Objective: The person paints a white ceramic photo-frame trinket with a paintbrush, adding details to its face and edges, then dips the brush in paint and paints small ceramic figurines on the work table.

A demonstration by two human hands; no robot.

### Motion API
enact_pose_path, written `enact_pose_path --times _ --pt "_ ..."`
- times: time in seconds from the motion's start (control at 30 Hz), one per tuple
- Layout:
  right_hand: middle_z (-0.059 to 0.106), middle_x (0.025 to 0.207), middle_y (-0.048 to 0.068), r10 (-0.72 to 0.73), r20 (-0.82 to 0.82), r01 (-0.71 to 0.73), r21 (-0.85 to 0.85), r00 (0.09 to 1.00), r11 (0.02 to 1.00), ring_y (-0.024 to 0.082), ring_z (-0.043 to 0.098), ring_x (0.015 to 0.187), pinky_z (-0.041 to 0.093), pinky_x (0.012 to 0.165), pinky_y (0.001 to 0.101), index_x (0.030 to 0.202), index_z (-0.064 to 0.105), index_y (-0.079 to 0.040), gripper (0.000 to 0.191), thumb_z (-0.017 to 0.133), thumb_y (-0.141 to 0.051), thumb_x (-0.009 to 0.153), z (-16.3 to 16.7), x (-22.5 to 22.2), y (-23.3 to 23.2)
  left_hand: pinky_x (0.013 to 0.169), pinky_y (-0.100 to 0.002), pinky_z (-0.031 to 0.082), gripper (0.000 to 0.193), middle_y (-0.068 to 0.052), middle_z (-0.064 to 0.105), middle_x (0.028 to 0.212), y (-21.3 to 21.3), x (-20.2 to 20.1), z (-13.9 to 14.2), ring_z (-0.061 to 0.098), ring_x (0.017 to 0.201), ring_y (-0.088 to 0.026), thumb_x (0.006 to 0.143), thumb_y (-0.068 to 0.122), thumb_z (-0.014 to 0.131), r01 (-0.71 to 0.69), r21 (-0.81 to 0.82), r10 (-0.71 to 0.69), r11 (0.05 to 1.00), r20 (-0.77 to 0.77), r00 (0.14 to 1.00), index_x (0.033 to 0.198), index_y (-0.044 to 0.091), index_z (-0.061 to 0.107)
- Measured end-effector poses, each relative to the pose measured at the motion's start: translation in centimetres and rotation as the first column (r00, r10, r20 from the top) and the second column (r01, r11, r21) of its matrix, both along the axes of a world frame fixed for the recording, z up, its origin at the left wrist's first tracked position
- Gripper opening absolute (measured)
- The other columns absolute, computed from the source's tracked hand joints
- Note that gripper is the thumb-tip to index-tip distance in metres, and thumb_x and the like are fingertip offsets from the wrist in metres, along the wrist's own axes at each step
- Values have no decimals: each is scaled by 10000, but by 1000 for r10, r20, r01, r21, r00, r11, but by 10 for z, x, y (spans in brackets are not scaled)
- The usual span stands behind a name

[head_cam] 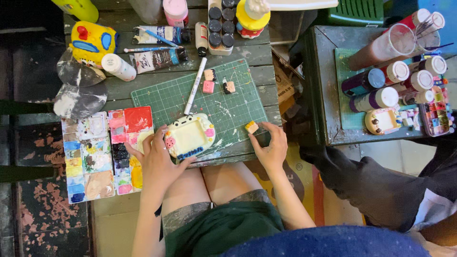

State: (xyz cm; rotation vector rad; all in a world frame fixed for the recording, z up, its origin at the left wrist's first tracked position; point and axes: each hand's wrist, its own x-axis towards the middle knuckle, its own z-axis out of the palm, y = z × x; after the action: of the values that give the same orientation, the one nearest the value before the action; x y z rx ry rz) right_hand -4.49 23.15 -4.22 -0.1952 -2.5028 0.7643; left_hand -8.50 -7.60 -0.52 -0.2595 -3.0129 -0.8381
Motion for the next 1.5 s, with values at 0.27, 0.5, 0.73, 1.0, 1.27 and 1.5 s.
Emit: enact_pose_path --times 0.27,0.5,0.73,1.0,1.27,1.5 --pt "708 1111 48 -87 63 87 4 994 996 287 652 1071 514 902 407 1238 592 -95 511 871 -212 826 -1 -1 -4 1142 -753 75 1217 -168 459 1484 6 -24 32 370 1402 -381 514 554 897 31 97 -36 995 50 998 1494 47 383" --pt "689 1071 98 -112 59 112 10 992 994 318 650 1020 517 853 422 1191 617 -91 446 853 -220 836 1 -4 -6 1138 -663 173 958 -153 526 1452 63 -65 48 436 1363 -328 663 500 900 297 40 -294 954 -73 953 1422 67 507" --pt "677 1032 115 -112 40 112 0 993 994 335 652 984 517 834 429 1185 630 -96 403 829 -197 850 1 -6 -7 1017 -522 366 562 -116 630 1196 157 -133 8 551 1171 -316 738 332 813 257 -219 -307 941 -234 923 1203 52 667" --pt "698 1131 102 -74 -16 74 -22 997 997 324 667 1036 526 884 414 1187 615 -85 354 794 -144 888 5 -9 -8 982 -505 386 204 -99 634 1072 159 -116 -13 599 1077 -285 846 36 638 454 -88 -463 886 -200 864 1033 79 708" --pt "696 1176 93 -61 -42 61 2 997 998 314 665 1060 526 904 402 1205 611 -82 359 790 -119 896 10 -7 -8 973 -490 385 451 -96 644 1149 128 -32 -17 588 1101 -299 754 14 636 552 39 -551 833 -26 834 1203 45 655" --pt "696 1179 96 -63 4 63 45 998 997 320 655 1061 520 901 410 1217 624 -83 357 794 -130 907 8 -6 -5 1163 -548 295 379 -83 594 1372 112 -5 -10 571 1256 -225 892 54 651 430 67 -404 900 -240 883 1271 74 643"
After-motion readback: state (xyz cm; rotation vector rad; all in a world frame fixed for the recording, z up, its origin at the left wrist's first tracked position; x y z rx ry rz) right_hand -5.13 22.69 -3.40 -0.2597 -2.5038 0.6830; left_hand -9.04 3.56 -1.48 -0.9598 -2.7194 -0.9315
